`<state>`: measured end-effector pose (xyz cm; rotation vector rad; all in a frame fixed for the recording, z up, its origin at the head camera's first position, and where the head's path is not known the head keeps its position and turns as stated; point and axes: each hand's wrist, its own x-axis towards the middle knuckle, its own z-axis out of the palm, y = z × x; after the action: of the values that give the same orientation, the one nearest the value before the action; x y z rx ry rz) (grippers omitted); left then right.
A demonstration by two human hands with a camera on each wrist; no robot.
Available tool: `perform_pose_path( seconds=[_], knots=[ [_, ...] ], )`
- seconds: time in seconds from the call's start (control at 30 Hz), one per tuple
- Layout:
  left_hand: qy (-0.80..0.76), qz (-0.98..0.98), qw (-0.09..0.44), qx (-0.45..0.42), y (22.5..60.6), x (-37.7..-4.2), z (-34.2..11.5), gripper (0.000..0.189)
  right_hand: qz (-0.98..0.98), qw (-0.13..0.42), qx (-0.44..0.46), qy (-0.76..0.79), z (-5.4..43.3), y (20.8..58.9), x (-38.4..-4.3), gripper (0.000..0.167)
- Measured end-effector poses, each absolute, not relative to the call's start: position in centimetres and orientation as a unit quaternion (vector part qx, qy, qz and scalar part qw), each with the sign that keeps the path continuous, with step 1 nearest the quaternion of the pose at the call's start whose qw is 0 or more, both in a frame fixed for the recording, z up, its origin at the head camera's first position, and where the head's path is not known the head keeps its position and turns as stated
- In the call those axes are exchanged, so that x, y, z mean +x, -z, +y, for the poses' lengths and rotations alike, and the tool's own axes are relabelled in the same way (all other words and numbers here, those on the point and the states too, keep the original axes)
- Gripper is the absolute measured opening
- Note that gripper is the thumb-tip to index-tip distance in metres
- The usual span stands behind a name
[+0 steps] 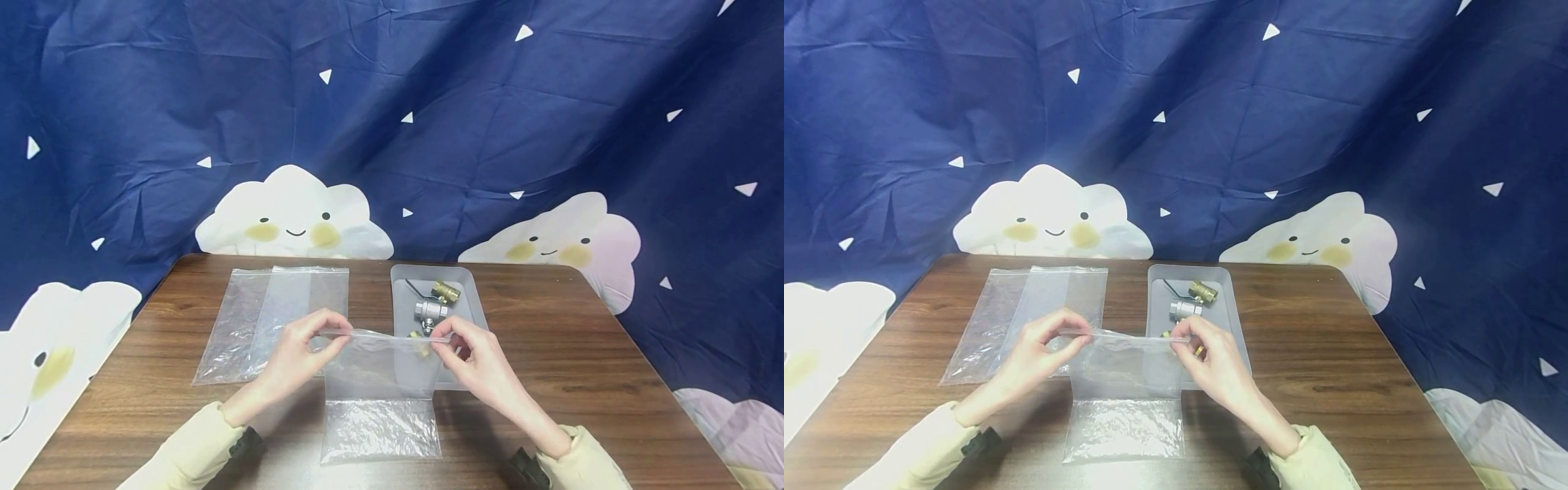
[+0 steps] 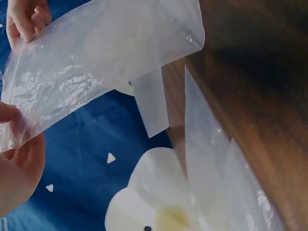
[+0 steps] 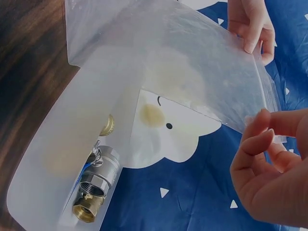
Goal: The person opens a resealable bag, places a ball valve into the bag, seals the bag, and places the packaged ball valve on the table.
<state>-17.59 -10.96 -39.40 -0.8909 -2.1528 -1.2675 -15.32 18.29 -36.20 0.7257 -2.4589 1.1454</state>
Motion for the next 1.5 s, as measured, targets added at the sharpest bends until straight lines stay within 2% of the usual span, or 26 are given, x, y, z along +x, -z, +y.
perform_pose_path(
  seconds=[0.17,0.4,0.8,1.13,1.3,1.5],
  knots=[
    [0.408,-0.783,0.284,-0.375,38.8,-17.7,-10.7,0.03,-0.869,0.155,0.245,-0.401,18.3,36.1,-15.3,0.017],
    [0.369,-0.767,0.288,-0.438,38.0,-17.7,-10.2,0.022,-0.867,0.151,0.255,-0.4,18.3,36.1,-15.4,0.018],
    [0.365,-0.767,0.313,-0.425,38.2,-17.9,-9.9,0.022,-0.856,0.183,0.313,-0.368,18.0,35.7,-15.5,0.016],
    [0.365,-0.767,0.306,-0.43,38.0,-17.6,-9.7,0.023,-0.854,0.189,0.355,-0.331,17.5,34.8,-16.0,0.015],
    [0.344,-0.758,0.328,-0.448,38.1,-17.8,-9.5,0.027,-0.853,0.203,0.37,-0.308,17.3,34.5,-16.2,0.014],
    [0.299,-0.755,0.362,-0.457,38.2,-17.8,-9.4,0.026,-0.864,0.191,0.362,-0.295,17.1,34.1,-16.3,0.014]
  ],
)
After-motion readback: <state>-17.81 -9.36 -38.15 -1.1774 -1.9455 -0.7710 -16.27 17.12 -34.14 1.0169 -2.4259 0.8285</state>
